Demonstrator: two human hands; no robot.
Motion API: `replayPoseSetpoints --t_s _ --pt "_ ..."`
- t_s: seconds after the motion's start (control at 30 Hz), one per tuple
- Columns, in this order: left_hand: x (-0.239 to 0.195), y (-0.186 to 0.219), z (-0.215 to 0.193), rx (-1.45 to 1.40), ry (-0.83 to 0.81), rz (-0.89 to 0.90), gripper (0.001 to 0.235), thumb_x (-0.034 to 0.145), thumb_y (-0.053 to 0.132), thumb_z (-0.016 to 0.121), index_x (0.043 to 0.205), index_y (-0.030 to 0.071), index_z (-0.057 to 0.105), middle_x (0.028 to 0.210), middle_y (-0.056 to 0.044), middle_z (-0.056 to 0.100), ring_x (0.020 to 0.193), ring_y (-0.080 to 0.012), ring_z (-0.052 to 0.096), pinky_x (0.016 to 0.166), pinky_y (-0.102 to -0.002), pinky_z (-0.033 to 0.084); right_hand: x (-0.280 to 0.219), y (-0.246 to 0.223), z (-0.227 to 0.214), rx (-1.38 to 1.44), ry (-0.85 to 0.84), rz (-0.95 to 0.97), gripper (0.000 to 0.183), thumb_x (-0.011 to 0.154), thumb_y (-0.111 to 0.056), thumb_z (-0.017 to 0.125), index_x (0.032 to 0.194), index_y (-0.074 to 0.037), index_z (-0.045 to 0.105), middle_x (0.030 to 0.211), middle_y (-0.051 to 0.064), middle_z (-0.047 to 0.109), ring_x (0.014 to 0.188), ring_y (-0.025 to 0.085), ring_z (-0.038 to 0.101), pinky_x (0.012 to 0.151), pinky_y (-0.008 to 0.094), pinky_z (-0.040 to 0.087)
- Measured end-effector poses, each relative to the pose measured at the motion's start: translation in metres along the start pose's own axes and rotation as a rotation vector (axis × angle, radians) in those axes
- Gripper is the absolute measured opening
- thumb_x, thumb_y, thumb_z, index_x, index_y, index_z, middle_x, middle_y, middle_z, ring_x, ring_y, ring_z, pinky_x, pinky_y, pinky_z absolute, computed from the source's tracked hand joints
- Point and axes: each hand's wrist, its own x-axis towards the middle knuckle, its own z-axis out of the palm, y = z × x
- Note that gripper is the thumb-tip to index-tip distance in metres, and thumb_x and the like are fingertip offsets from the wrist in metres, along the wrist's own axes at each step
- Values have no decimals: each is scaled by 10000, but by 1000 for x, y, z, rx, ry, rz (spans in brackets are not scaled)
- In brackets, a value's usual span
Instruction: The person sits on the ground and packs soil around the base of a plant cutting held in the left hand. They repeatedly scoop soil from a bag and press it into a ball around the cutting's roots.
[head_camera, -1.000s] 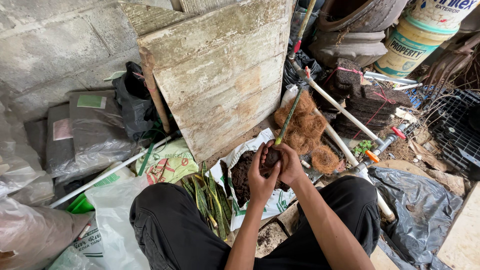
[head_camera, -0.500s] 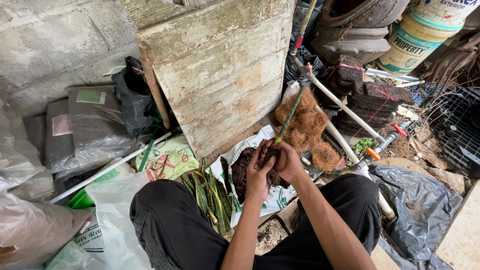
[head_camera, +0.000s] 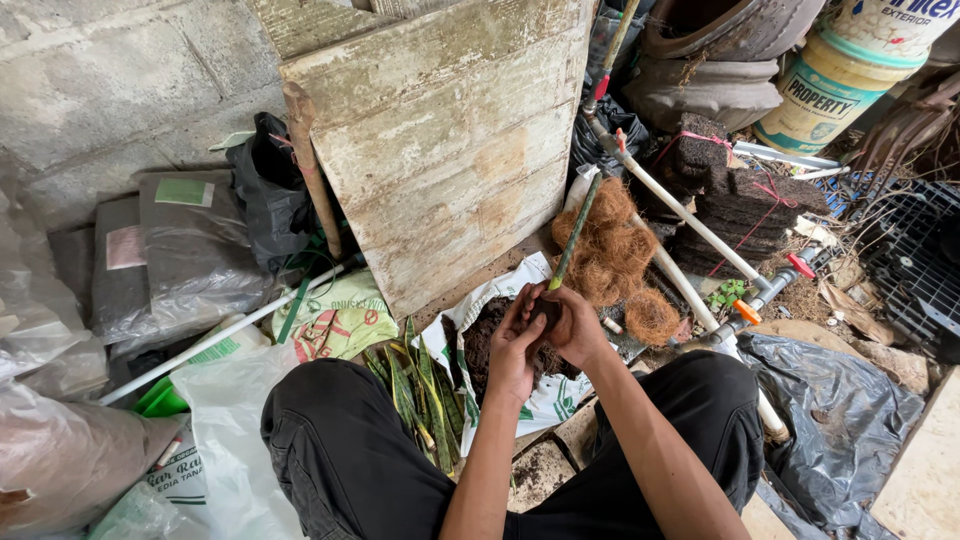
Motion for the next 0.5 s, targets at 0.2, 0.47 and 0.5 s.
replayPoseSetpoints --t_s 0.2,0.47,0.5 --pt "-2 4 0 -4 -33 -52 722 784 153 825 1450 86 555 1358 -47 641 1280 -216 613 1156 -407 443 5 4 -8 17 -121 -56 161 951 -156 552 976 -18 631 890 110 666 807 199 656 808 313 575" --pt "-2 -7 1 290 56 80 754 798 332 855 1433 28 585 1314 -117 669 1277 -276 614 1176 -412 448 4 10 -3 -48 -34 -78 210 951 -224 574 969 -25 638 942 101 668 841 183 649 810 339 589" --pt "-1 -6 2 333 63 86 759 798 359 851 1431 33 588 1310 -119 670 1270 -272 619 1171 -407 449 5 9 -1 -48 -12 -74 206 942 -237 581 967 -42 642 936 96 666 831 181 648 804 342 592"
